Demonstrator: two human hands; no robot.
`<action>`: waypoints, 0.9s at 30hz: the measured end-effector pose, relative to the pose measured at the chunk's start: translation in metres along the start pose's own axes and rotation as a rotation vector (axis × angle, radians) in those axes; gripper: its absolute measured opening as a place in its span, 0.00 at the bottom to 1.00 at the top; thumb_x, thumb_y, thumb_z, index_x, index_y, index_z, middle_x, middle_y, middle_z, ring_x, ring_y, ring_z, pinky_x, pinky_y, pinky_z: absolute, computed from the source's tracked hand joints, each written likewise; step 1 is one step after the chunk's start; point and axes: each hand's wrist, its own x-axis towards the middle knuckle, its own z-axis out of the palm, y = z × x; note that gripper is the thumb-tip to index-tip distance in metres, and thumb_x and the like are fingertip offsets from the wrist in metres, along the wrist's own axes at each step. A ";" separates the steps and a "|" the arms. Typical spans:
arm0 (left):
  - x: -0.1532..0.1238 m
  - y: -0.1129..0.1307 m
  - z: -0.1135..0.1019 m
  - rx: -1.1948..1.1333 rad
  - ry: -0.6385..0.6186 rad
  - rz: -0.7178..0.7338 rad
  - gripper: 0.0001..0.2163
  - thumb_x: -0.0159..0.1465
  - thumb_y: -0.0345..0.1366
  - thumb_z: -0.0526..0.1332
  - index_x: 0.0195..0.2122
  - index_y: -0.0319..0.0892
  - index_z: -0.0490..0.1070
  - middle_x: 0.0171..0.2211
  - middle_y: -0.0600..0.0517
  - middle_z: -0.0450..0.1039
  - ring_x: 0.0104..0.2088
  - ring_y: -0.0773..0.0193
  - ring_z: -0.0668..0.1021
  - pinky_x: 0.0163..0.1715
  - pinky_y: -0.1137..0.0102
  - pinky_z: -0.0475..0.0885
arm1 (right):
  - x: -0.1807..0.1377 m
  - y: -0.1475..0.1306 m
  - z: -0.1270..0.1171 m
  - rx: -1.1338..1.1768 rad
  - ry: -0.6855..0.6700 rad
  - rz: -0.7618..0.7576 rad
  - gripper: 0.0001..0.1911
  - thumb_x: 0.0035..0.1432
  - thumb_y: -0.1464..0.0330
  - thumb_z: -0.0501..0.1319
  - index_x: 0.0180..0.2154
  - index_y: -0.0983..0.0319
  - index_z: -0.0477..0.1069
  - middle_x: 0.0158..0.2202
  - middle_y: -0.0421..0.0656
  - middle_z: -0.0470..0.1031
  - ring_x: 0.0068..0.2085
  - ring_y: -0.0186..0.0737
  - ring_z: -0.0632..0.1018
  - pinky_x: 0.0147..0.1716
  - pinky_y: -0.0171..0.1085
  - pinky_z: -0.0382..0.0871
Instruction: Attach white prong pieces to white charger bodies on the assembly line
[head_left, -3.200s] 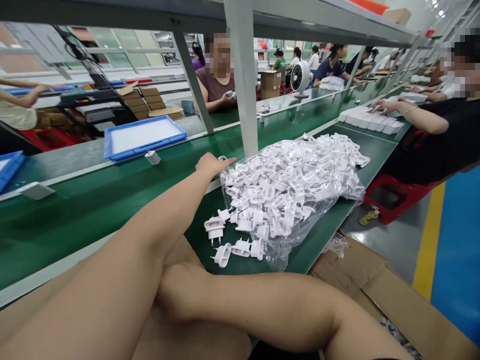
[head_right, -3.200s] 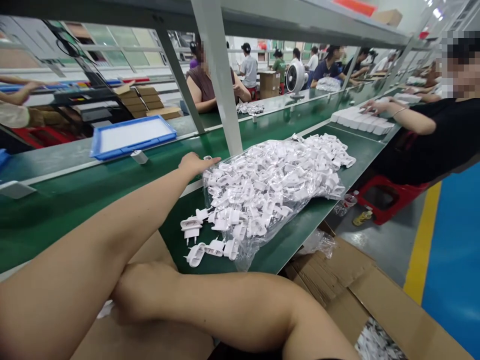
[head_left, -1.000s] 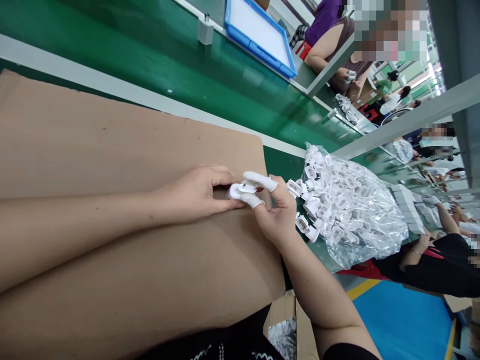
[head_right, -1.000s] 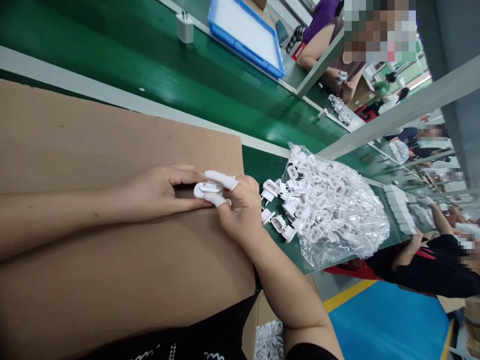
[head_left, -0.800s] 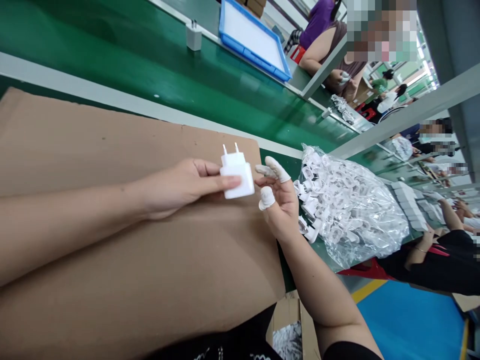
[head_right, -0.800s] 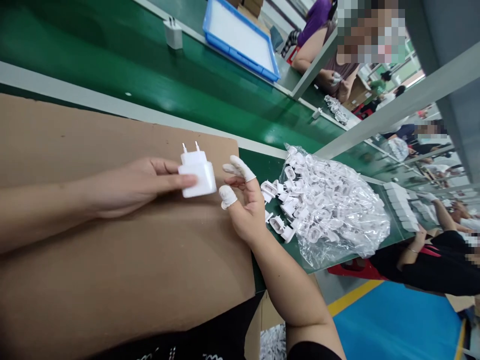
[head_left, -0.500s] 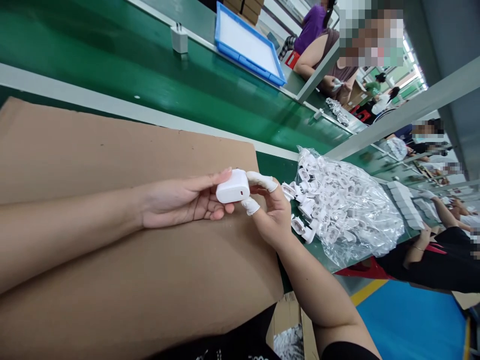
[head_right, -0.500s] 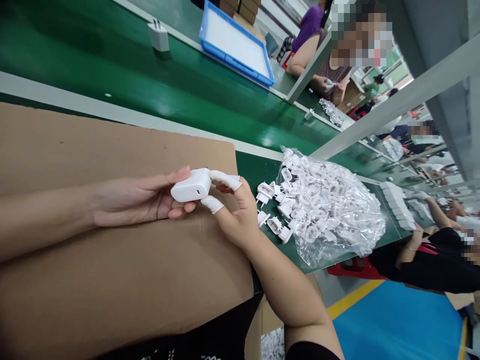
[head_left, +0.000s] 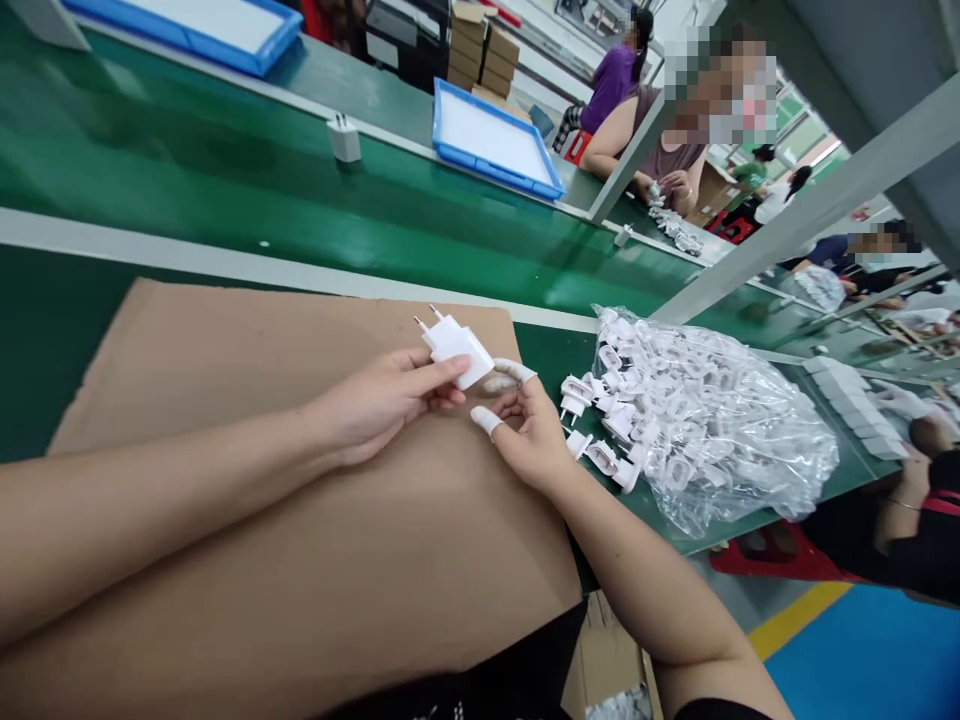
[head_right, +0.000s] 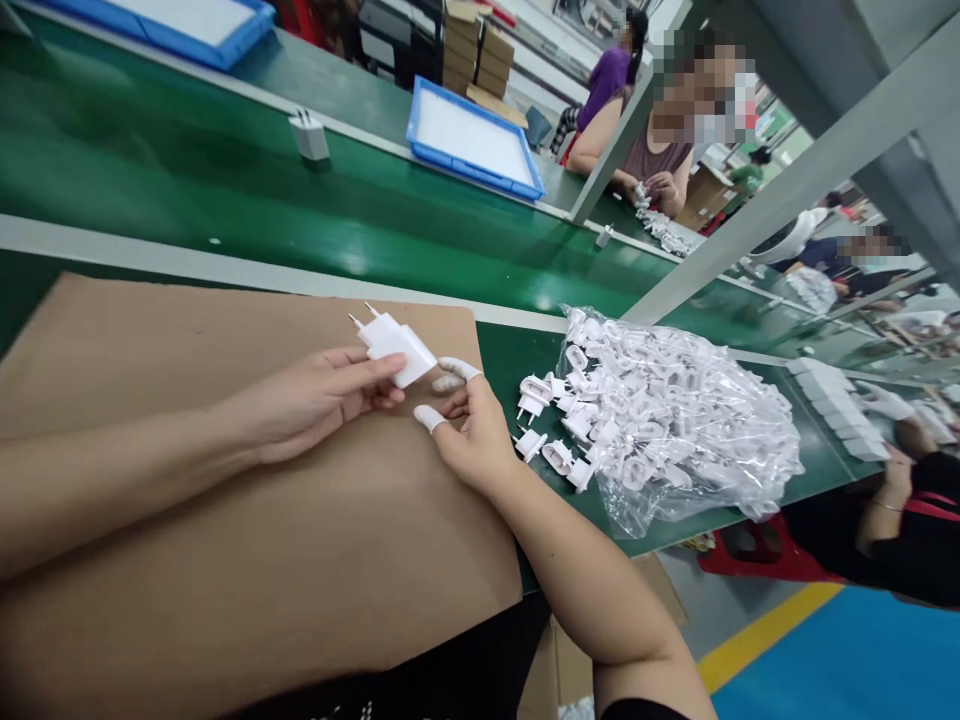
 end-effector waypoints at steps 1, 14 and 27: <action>0.006 0.005 -0.003 0.110 0.077 0.064 0.21 0.59 0.54 0.69 0.44 0.42 0.79 0.40 0.45 0.80 0.41 0.53 0.80 0.47 0.57 0.76 | 0.001 0.002 0.000 -0.020 -0.030 0.010 0.30 0.59 0.67 0.67 0.61 0.58 0.63 0.49 0.45 0.75 0.38 0.35 0.77 0.46 0.42 0.75; 0.134 0.047 -0.098 0.840 0.760 0.086 0.23 0.56 0.46 0.74 0.47 0.37 0.74 0.52 0.38 0.77 0.57 0.39 0.73 0.54 0.54 0.67 | 0.003 0.011 -0.004 -0.023 -0.092 -0.015 0.25 0.59 0.72 0.64 0.57 0.61 0.67 0.46 0.44 0.73 0.37 0.34 0.75 0.44 0.41 0.74; 0.023 -0.012 0.009 0.710 0.154 0.522 0.24 0.65 0.58 0.61 0.54 0.48 0.74 0.57 0.46 0.73 0.55 0.48 0.74 0.59 0.52 0.70 | -0.007 0.003 -0.002 0.115 -0.064 0.064 0.30 0.62 0.62 0.68 0.63 0.57 0.65 0.42 0.42 0.80 0.35 0.36 0.78 0.41 0.38 0.74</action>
